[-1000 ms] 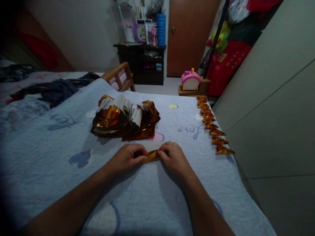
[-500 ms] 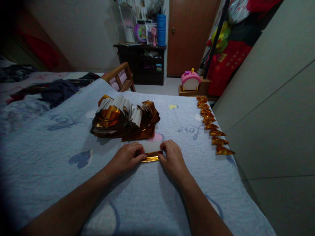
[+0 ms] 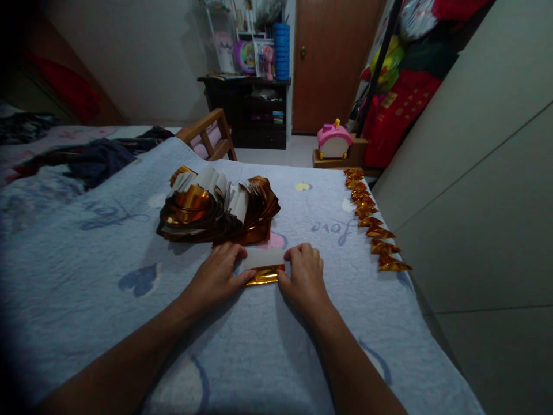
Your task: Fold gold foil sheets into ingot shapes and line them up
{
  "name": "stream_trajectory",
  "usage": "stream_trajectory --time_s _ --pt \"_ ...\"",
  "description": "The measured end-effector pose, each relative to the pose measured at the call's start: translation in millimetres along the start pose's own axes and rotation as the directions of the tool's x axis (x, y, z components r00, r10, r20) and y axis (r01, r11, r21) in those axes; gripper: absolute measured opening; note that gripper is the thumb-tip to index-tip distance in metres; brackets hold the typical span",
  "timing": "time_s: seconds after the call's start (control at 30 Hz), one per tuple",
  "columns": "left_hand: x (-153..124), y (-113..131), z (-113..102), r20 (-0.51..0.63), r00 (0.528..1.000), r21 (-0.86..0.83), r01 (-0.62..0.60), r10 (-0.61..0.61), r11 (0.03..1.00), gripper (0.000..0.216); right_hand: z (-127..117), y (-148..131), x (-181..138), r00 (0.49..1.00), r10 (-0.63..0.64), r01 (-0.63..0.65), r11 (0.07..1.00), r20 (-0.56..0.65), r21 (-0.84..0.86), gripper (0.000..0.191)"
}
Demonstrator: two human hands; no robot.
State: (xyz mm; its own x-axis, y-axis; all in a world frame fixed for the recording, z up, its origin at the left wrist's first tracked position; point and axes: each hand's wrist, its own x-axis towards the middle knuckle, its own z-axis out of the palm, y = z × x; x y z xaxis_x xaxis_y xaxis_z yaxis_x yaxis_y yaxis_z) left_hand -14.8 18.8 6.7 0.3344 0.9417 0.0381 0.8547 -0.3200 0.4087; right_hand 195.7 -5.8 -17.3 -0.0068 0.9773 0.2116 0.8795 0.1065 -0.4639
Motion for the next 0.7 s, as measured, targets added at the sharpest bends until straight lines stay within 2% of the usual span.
stream_trajectory --time_s 0.43,0.6,0.7 --pt "3 -1 -4 0.06 0.998 -0.028 0.022 -0.02 0.999 0.021 -1 -5 5 0.992 0.106 -0.111 0.991 0.06 0.078 0.01" --pt "4 -3 -3 0.028 0.999 -0.088 0.037 -0.035 0.995 0.03 -6 -4 5 0.994 0.082 -0.094 0.981 0.074 0.17 0.012" --pt "5 -4 -3 0.014 0.999 -0.158 0.047 -0.045 0.986 0.037 -11 -4 6 0.993 0.044 -0.073 0.957 0.108 0.281 0.012"
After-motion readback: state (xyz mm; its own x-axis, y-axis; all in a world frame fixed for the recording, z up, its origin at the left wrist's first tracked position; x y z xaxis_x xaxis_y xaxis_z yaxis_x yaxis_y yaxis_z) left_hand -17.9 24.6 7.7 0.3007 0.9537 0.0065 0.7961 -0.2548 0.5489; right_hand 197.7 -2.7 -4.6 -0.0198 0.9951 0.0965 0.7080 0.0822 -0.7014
